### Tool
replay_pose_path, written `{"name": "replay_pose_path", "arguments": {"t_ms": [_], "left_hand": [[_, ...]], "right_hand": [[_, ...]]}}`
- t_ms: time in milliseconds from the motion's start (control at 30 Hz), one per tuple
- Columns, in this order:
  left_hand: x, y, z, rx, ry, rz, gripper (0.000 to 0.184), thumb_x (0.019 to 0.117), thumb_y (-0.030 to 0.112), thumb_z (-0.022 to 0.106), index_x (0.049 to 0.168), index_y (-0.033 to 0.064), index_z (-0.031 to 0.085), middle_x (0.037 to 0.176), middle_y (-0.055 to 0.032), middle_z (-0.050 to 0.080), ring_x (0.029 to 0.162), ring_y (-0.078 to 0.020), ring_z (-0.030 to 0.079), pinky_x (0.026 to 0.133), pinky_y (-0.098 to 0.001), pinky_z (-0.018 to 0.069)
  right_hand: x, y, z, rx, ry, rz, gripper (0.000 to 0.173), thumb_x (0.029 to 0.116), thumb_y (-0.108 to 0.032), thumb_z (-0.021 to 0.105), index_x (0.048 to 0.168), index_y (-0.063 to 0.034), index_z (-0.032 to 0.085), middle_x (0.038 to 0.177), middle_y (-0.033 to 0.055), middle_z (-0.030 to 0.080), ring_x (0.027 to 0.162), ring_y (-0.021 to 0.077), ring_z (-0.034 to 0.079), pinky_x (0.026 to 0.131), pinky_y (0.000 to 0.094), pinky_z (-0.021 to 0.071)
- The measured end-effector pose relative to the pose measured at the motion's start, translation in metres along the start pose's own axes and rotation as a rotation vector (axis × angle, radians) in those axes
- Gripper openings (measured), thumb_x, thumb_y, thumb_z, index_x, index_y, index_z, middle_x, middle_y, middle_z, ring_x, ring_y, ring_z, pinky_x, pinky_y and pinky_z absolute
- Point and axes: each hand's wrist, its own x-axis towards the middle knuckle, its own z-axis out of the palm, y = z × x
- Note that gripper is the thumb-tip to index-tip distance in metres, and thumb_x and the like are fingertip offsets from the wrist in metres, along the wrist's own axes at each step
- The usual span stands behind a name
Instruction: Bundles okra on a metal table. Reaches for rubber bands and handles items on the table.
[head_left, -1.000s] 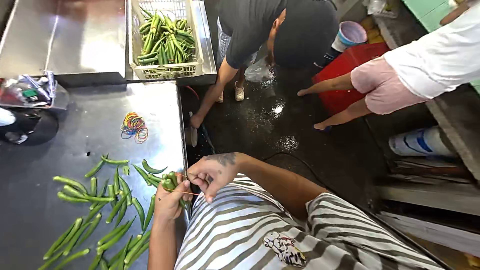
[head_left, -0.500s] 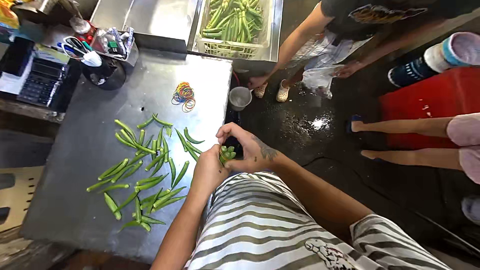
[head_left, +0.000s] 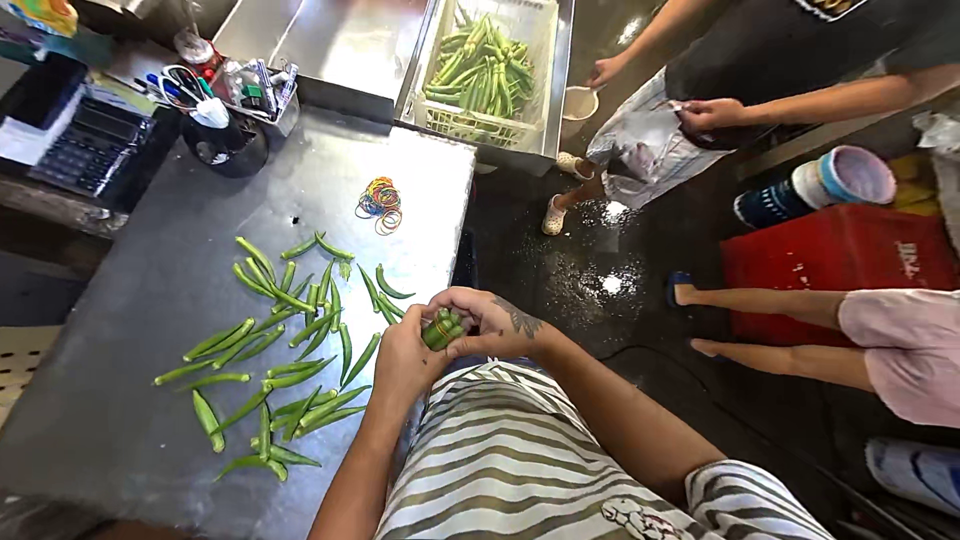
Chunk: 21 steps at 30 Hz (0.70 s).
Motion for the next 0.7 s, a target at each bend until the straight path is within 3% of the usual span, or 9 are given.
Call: {"name": "replay_pose_path", "arguments": {"t_ms": [133, 233, 333, 400, 433, 500, 533, 600, 700], "left_hand": [[0.0, -0.007, 0.007, -0.105, -0.001, 0.021, 0.096, 0.072, 0.046, 0.089, 0.149, 0.0085, 0.045, 0.099, -0.0011, 0.073, 0.082, -0.0136, 0.071, 0.076, -0.0384, 0.0608], [-0.001, -0.02, 0.008, -0.238, 0.142, 0.081, 0.108, 0.0688, 0.057, 0.089, 0.149, 0.0015, 0.041, 0.127, -0.0093, 0.063, 0.107, -0.0167, 0.066, 0.087, -0.0359, 0.0597], [-0.006, -0.04, -0.008, -0.338, 0.321, 0.057, 0.099, 0.0742, 0.047, 0.087, 0.147, -0.0015, 0.042, 0.127, -0.0133, 0.062, 0.108, -0.0196, 0.065, 0.086, -0.0363, 0.0589], [-0.013, -0.055, -0.024, -0.379, 0.35, 0.0, 0.088, 0.0803, 0.04, 0.084, 0.146, -0.0003, 0.041, 0.121, -0.0121, 0.065, 0.098, -0.0187, 0.069, 0.079, -0.0362, 0.0618], [-0.018, -0.063, -0.03, -0.381, 0.357, -0.027, 0.083, 0.082, 0.037, 0.082, 0.146, 0.0004, 0.043, 0.119, -0.0115, 0.066, 0.093, -0.0178, 0.07, 0.075, -0.0353, 0.062], [-0.028, -0.076, -0.037, -0.354, 0.366, -0.078, 0.076, 0.0836, 0.035, 0.08, 0.143, 0.0016, 0.047, 0.116, -0.0097, 0.067, 0.086, -0.0151, 0.07, 0.07, -0.0328, 0.0614], [-0.032, -0.082, -0.039, -0.331, 0.368, -0.103, 0.073, 0.0835, 0.037, 0.08, 0.14, 0.0029, 0.049, 0.114, -0.0075, 0.068, 0.084, -0.0134, 0.07, 0.069, -0.0312, 0.0614], [-0.039, -0.089, -0.039, -0.322, 0.362, -0.15, 0.067, 0.0839, 0.037, 0.079, 0.136, 0.004, 0.053, 0.111, -0.0056, 0.069, 0.083, -0.0122, 0.07, 0.069, -0.03, 0.061], [-0.047, -0.089, -0.031, -0.35, 0.331, -0.191, 0.055, 0.0863, 0.03, 0.078, 0.13, 0.004, 0.058, 0.111, -0.0067, 0.069, 0.084, -0.0126, 0.07, 0.071, -0.0302, 0.0611]], "right_hand": [[0.005, 0.001, -0.009, -0.037, -0.059, 0.08, 0.037, 0.0912, -0.019, 0.078, 0.122, -0.0033, 0.063, 0.107, 0.0082, 0.068, 0.085, 0.0094, 0.067, 0.075, 0.0268, 0.059], [0.011, 0.002, -0.043, 0.066, 0.021, 0.222, 0.034, 0.0937, -0.019, 0.072, 0.121, -0.0013, 0.062, 0.095, 0.0066, 0.072, 0.077, 0.0119, 0.069, 0.073, 0.0319, 0.0606], [0.021, -0.008, -0.105, 0.001, 0.323, 0.222, 0.03, 0.0935, -0.01, 0.068, 0.121, 0.0004, 0.06, 0.093, 0.0115, 0.07, 0.076, 0.0182, 0.068, 0.075, 0.0383, 0.0609], [0.034, -0.022, -0.147, -0.007, 0.625, 0.106, 0.045, 0.0912, -0.008, 0.071, 0.132, 0.0009, 0.052, 0.1, 0.0167, 0.07, 0.083, 0.0251, 0.071, 0.08, 0.0445, 0.0626], [0.041, -0.032, -0.164, -0.028, 0.744, 0.071, 0.064, 0.0891, -0.011, 0.075, 0.143, -0.0027, 0.042, 0.11, 0.019, 0.069, 0.091, 0.0276, 0.073, 0.085, 0.0453, 0.0632], [0.054, -0.053, -0.184, -0.143, 0.88, 0.11, 0.102, 0.0807, -0.018, 0.086, 0.158, -0.011, 0.021, 0.132, 0.0222, 0.06, 0.104, 0.0286, 0.073, 0.088, 0.0433, 0.0634], [0.059, -0.059, -0.185, -0.213, 0.893, 0.151, 0.107, 0.078, -0.02, 0.089, 0.159, -0.0109, 0.02, 0.135, 0.0239, 0.059, 0.105, 0.03, 0.072, 0.088, 0.0442, 0.0629], [0.068, -0.052, -0.169, -0.289, 0.782, 0.201, 0.088, 0.082, -0.02, 0.086, 0.152, -0.005, 0.034, 0.127, 0.0225, 0.064, 0.102, 0.029, 0.072, 0.088, 0.0454, 0.0623], [0.076, -0.012, -0.109, -0.224, 0.4, 0.289, 0.049, 0.0924, -0.016, 0.075, 0.135, 0.0005, 0.056, 0.107, 0.0176, 0.073, 0.089, 0.026, 0.073, 0.083, 0.0453, 0.0618]]}}
